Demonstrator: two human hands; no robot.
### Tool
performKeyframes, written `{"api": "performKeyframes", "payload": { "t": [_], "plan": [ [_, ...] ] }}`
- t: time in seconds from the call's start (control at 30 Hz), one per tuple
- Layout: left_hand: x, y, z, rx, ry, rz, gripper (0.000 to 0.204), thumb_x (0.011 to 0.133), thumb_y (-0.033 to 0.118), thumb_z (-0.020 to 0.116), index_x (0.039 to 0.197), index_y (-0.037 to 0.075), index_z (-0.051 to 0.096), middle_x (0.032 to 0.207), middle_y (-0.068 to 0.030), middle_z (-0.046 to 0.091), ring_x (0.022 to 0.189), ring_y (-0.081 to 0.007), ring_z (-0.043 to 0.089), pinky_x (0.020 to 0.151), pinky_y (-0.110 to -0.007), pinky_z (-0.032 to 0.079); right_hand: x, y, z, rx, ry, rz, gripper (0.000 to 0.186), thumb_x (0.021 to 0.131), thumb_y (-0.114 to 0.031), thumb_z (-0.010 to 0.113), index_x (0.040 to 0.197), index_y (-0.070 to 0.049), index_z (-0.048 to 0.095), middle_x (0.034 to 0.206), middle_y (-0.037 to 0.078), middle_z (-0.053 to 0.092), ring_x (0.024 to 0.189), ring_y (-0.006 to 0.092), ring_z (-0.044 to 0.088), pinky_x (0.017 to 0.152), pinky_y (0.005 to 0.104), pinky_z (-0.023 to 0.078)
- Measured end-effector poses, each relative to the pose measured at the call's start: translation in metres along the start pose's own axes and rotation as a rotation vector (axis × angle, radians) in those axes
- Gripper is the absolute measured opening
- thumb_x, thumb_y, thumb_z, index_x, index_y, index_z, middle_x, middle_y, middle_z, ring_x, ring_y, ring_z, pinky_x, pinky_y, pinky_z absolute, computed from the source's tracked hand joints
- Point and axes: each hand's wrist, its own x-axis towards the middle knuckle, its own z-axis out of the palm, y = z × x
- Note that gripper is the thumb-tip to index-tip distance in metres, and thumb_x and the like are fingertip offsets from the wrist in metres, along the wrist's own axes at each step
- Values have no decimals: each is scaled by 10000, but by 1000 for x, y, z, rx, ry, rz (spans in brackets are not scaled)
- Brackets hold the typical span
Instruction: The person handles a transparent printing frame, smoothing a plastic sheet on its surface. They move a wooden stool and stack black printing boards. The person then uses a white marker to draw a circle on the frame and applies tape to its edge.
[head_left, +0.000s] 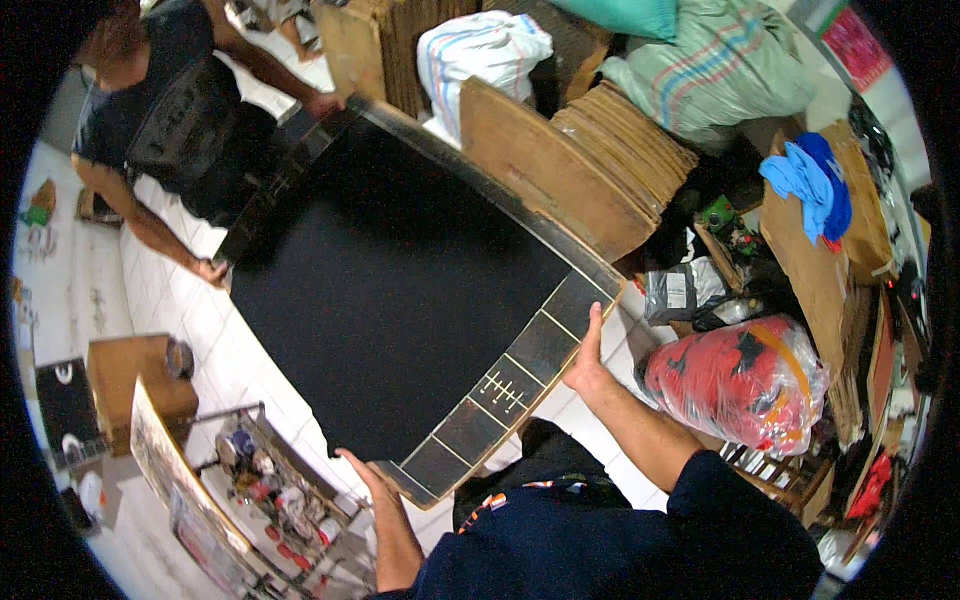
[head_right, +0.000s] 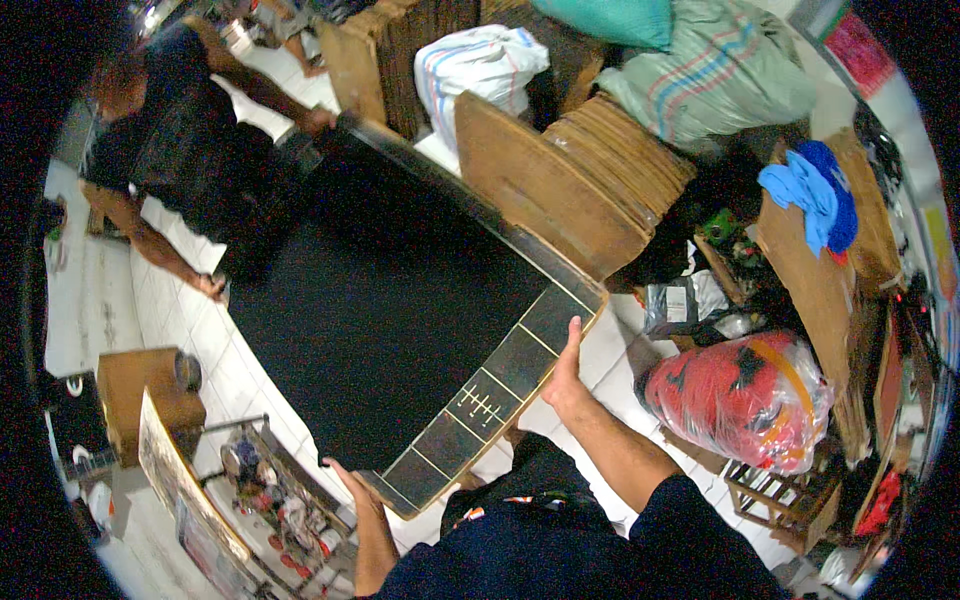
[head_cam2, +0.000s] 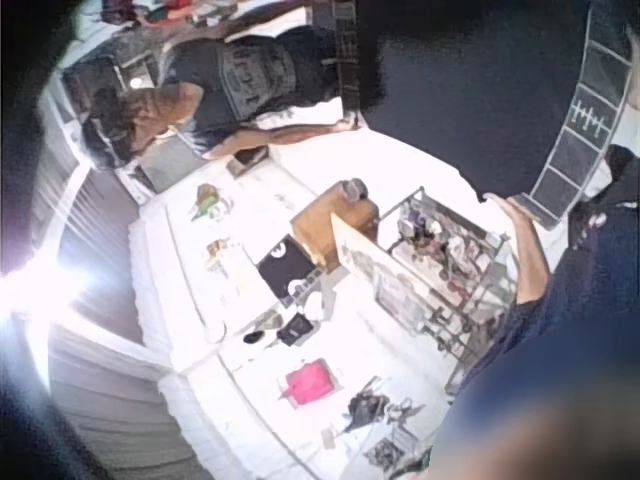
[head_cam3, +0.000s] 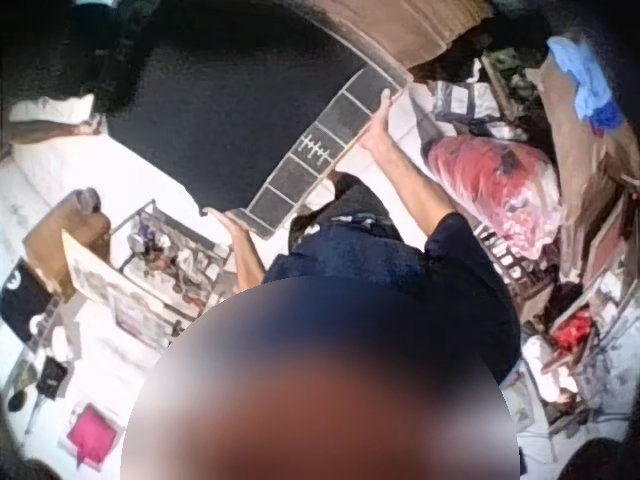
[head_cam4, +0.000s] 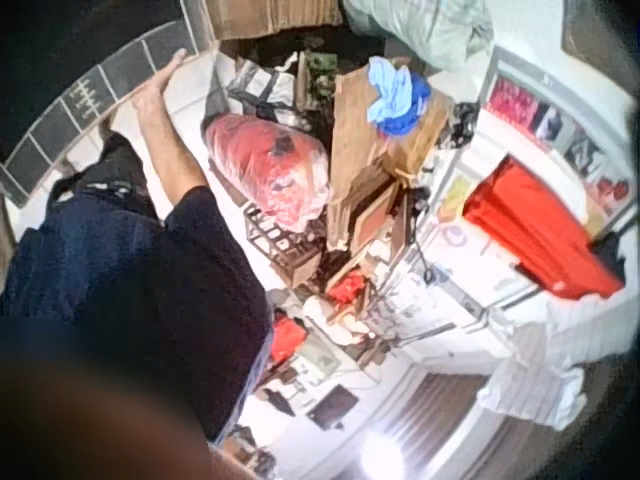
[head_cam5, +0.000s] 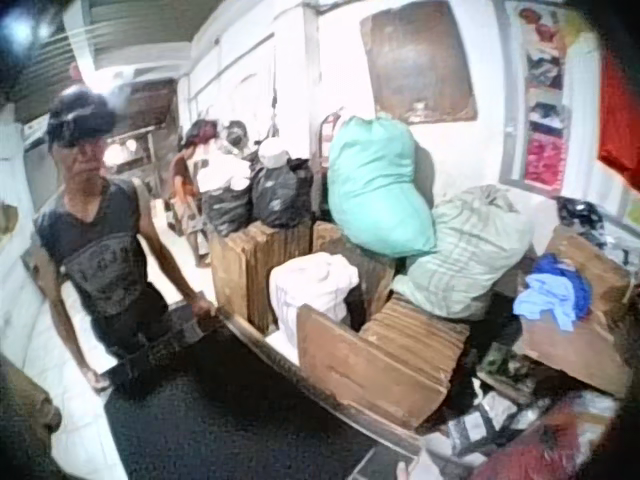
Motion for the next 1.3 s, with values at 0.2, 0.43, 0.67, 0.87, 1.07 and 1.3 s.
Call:
{"api": "performKeyframes", "payload": {
  "t": [0.2, 0.43, 0.67, 0.87, 1.07, 1.3],
  "plan": [
    [11, 6, -28, -268, -31, -258, 1123, 814, 827, 560, 1602, 119, 187, 1631, -144, 277, 1441, -378, 340, 1160, -567, 299, -92, -167, -61, -483, 445, -590, 626, 954, -530, 604, 1357, -57, 529, 1285, 130, 582, 1097, 222, 578, 950, 399, 468],
    [13, 148, -191, 684, 878, 867, 945, 975, 566, 554, 1557, -74, 173, 1522, -324, 353, 1368, -402, 426, 1159, -468, 323, -177, -296, -147, -628, 645, -801, 381, 971, -516, 578, 1067, -148, 553, 925, 8, 600, 894, 177, 615, 857, 353, 504],
    [50, 35, -233, 508, 582, 227, 712, 1022, 501, 451, 1513, -5, 357, 1553, -209, 394, 1427, -363, 370, 1155, -487, 332, -56, -222, -192, -625, 586, -306, 845, 922, -739, 475, 1432, -66, 483, 1374, 157, 543, 1080, 254, 585, 808, 387, 496],
    [-12, -135, -63, -270, -144, -401, 821, 947, 758, 389, 1409, 94, 532, 1366, -143, 600, 1253, -345, 560, 1053, -499, 476, 63, -219, -94, -1346, 335, -318, 977, 884, -851, 383, 1421, -47, 524, 1196, 73, 613, 1034, 171, 560, 942, 363, 416],
    [-37, -95, -39, -247, -211, -427, 911, 924, 810, 342, 1468, 92, 482, 1414, -161, 562, 1289, -337, 536, 1048, -515, 475, 104, -184, -3, -1287, 66, -57, 1099, 827, -886, 417, 1587, -100, 309, 1596, 171, 356, 1450, 357, 358, 1160, 548, 314],
    [-38, -89, -20, -234, -170, -336, 863, 962, 751, 340, 1504, 88, 448, 1454, -133, 541, 1283, -316, 549, 1073, -463, 451, 116, -187, -28, -1073, -98, 263, 833, 905, -776, 470, 1442, -142, 536, 1379, 120, 597, 1208, 340, 596, 964, 523, 522]
  ]
}}
